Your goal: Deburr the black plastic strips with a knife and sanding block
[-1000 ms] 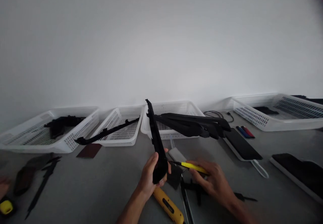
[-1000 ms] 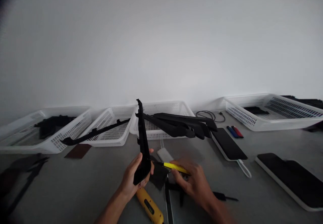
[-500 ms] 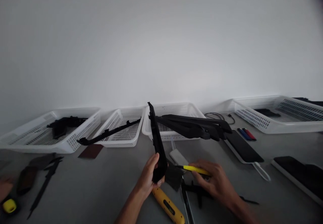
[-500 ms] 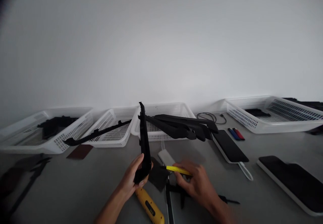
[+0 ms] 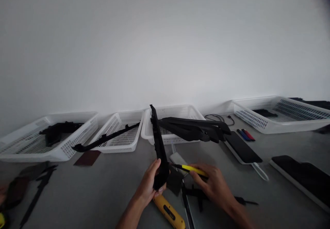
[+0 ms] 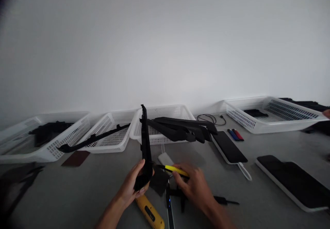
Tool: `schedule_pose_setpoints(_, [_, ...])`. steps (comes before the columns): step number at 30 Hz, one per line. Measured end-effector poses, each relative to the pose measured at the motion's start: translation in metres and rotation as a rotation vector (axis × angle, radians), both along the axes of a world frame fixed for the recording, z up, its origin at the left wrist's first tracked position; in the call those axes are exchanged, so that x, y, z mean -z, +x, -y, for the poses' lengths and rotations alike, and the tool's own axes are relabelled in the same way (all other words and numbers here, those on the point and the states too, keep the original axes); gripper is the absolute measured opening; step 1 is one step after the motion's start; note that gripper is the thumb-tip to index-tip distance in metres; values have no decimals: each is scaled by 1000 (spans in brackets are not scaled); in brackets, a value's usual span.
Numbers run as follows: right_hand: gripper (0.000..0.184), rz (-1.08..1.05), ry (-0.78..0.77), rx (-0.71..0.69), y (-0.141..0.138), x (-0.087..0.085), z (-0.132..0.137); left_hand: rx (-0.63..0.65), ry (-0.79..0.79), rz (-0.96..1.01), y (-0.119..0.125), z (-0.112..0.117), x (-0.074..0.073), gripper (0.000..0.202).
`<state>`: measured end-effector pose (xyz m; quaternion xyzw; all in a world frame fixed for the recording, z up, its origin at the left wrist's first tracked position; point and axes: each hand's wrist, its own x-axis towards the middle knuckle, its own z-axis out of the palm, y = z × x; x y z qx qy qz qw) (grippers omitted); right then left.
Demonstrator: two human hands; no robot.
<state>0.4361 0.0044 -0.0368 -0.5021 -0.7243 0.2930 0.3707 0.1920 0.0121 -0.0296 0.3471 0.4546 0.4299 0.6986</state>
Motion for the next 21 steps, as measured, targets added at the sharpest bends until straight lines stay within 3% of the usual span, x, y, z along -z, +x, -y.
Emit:
schedule_pose_setpoints(9, [40, -6, 58, 47, 1, -1, 1, -8, 55, 32, 3, -4, 6, 60])
schedule_pose_setpoints(15, [37, -34, 89, -35, -11, 1, 4, -23, 76, 10, 7, -5, 17, 75])
schedule_pose_setpoints(21, [33, -48, 155, -61, -18, 7, 9, -58, 109, -2, 9, -2, 17, 81])
